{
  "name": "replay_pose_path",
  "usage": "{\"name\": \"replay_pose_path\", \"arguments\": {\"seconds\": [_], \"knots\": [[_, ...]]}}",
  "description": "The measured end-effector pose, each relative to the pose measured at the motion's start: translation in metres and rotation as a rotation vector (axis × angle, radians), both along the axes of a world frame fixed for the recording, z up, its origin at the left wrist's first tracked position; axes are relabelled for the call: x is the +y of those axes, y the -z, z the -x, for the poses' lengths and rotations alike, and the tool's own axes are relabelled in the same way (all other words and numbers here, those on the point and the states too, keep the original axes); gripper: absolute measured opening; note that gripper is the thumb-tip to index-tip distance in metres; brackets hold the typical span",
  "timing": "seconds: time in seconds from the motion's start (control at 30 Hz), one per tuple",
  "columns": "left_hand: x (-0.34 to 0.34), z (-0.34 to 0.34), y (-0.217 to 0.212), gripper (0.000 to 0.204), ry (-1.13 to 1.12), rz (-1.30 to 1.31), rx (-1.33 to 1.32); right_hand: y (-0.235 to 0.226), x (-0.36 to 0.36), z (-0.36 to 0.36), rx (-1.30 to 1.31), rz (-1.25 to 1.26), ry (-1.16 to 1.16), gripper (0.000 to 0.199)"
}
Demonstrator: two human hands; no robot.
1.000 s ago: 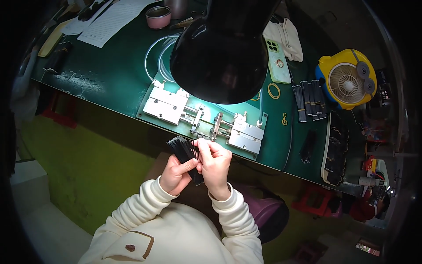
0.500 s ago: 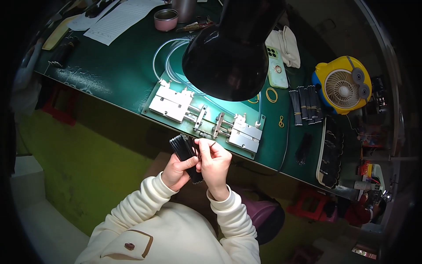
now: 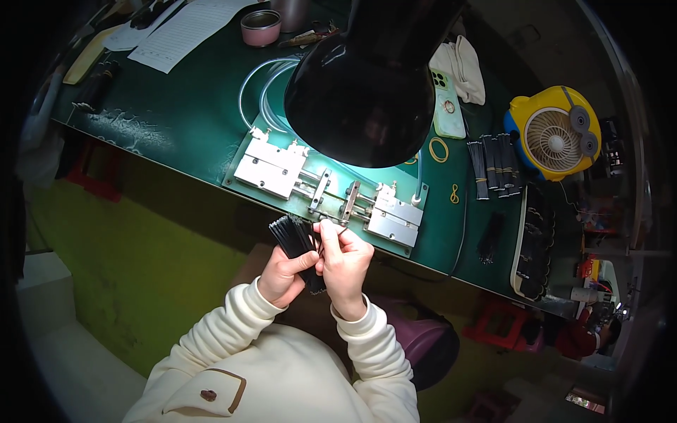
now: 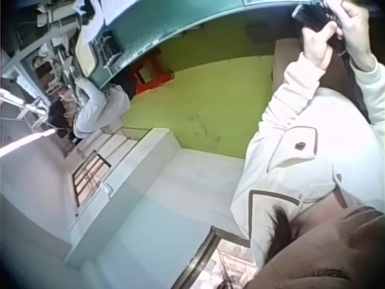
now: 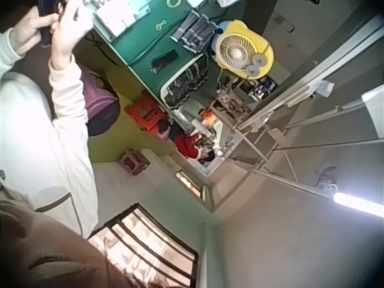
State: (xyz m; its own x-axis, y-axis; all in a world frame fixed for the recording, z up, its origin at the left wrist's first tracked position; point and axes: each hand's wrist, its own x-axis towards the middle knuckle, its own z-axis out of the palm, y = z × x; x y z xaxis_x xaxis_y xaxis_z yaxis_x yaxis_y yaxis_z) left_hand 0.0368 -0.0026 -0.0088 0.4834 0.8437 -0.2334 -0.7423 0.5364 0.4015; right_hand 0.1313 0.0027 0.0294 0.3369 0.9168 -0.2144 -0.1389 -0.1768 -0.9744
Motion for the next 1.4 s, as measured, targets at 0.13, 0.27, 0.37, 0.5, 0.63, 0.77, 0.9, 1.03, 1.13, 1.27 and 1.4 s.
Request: {"name": "replay_pose_path", "arguments": {"seconds": [0.13, 0.27, 0.37, 0.5, 0.63, 0.77, 0.9, 1.03, 1.13, 1.27, 1.4], "knots": [[-0.001, 0.002, 0.0, 0.014, 0.02, -0.012, 0.015, 0.003, -0.002, 0.0, -0.015, -0.008, 0.012, 0.019], [0.0, 0.003, -0.003, 0.014, 0.04, -0.021, 0.025, 0.004, -0.004, -0.003, -0.012, -0.03, -0.002, 0.02], [-0.002, 0.004, -0.004, 0.014, 0.049, -0.031, 0.007, 0.002, -0.009, -0.003, 0.006, -0.111, -0.023, 0.021], [-0.008, 0.008, -0.001, 0.015, 0.042, -0.097, -0.051, -0.005, -0.017, 0.003, 0.037, -0.169, -0.014, 0.019], [-0.014, 0.01, -0.003, 0.014, 0.015, -0.092, -0.02, -0.008, -0.021, 0.004, -0.128, -0.113, -0.123, 0.015], [-0.016, 0.007, 0.0, 0.013, -0.005, -0.042, -0.037, -0.002, -0.019, 0.0, -0.108, -0.104, -0.136, 0.013], [-0.014, 0.002, 0.007, 0.013, -0.005, -0.066, -0.084, 0.002, -0.012, -0.003, -0.091, -0.091, -0.103, 0.013], [-0.009, -0.004, 0.009, 0.012, -0.036, -0.051, -0.036, -0.002, -0.006, -0.003, -0.079, -0.022, -0.053, 0.015], [-0.005, -0.005, 0.005, 0.011, -0.062, -0.046, -0.017, -0.001, -0.002, -0.003, -0.074, -0.011, -0.041, 0.017], [-0.001, -0.003, 0.004, 0.012, -0.051, -0.068, -0.003, 0.002, 0.0, -0.001, -0.014, -0.029, -0.018, 0.017], [0.001, -0.002, 0.0, 0.009, -0.029, -0.063, 0.037, -0.002, 0.0, -0.001, 0.008, 0.001, -0.005, 0.018]]}}
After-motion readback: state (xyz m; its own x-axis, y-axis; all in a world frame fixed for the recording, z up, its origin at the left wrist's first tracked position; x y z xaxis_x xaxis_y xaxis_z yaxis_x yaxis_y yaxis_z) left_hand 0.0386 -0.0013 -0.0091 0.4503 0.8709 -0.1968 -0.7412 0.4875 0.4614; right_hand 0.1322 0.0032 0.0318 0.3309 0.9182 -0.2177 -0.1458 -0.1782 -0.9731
